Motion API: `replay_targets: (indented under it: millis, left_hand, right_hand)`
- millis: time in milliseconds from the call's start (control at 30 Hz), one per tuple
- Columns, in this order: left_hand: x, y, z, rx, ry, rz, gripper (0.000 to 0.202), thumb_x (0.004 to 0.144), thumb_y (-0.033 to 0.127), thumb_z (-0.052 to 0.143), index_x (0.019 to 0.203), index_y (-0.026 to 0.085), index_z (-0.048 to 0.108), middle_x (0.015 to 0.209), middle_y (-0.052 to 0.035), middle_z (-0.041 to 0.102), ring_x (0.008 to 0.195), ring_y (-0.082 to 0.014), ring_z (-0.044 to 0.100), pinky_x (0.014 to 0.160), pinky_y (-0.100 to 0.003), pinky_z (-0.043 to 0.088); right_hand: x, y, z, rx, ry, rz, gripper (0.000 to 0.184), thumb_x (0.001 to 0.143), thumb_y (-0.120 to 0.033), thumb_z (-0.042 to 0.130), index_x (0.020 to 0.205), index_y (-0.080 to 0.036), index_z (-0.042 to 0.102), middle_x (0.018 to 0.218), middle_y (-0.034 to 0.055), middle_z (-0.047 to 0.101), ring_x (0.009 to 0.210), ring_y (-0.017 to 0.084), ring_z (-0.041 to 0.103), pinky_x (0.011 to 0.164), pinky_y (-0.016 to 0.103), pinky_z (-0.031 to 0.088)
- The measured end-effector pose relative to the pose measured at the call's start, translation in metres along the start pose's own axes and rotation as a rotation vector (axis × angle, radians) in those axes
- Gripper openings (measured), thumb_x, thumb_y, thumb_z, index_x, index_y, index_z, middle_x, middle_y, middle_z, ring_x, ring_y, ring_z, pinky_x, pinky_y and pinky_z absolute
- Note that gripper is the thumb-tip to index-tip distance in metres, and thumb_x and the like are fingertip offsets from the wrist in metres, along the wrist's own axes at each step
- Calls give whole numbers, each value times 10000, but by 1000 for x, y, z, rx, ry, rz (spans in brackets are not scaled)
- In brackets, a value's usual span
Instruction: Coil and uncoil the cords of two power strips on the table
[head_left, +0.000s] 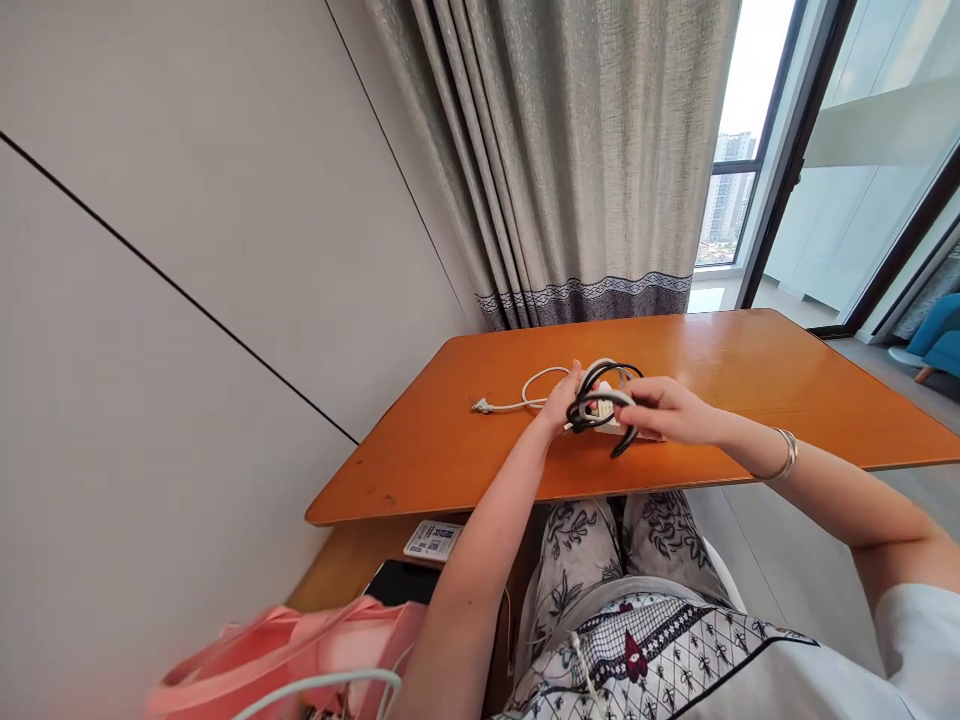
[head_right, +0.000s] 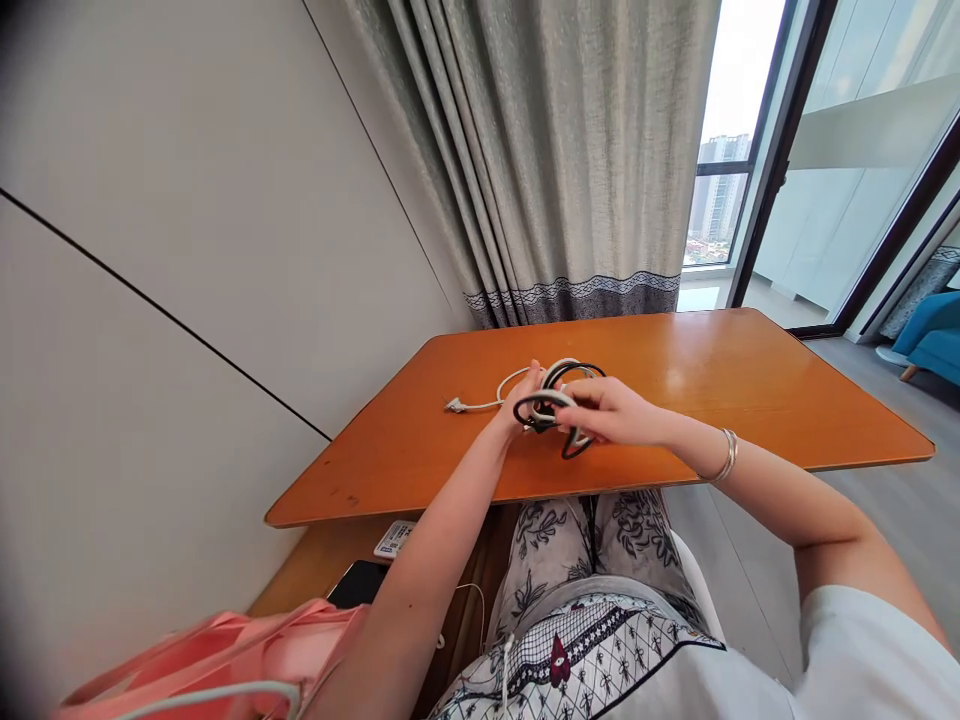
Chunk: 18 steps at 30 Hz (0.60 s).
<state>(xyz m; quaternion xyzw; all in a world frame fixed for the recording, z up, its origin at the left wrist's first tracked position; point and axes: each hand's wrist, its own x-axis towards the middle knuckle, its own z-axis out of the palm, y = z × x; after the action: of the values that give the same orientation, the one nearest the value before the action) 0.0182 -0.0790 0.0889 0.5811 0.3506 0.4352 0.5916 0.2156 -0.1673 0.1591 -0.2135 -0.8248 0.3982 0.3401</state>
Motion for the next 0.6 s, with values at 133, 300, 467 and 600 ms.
replay_targets:
  millis: [133, 300, 467, 600]
  left_hand:
    - [-6, 2, 12, -131, -84, 6, 901, 747, 949, 218, 720, 151, 635, 524, -47, 559, 540, -177, 554, 503, -279, 437]
    - [-11, -1, 18, -190, -86, 37, 955, 571, 1025, 366, 783, 142, 662, 599, -74, 606, 700, -248, 644, 590, -327, 498]
    - [-12, 1, 26, 30, -8, 90, 524, 531, 553, 874, 769, 150, 638, 646, 4, 584, 643, -144, 557, 627, -268, 445]
    - [-10, 3, 30, 248, 5, 102, 242, 626, 329, 755, 662, 157, 588, 572, 32, 514, 565, -110, 465, 573, -251, 364]
  right_hand:
    - [47, 19, -8, 468, 374, 66, 509, 731, -668, 740, 788, -200, 546, 700, -43, 544, 463, 41, 342, 388, 191, 277]
    - [75, 53, -17, 597, 650, 124, 471, 716, -629, 770, 790, -215, 558, 704, -40, 537, 478, 42, 396, 376, 169, 349]
    - [72, 69, -22, 482, 700, 140, 481, 720, -661, 749, 791, -218, 574, 745, -20, 578, 494, 52, 456, 398, 185, 408]
    - [65, 76, -36, 299, 679, 135, 469, 692, -591, 789, 898, -207, 618, 699, -31, 591, 499, 71, 492, 435, 206, 442]
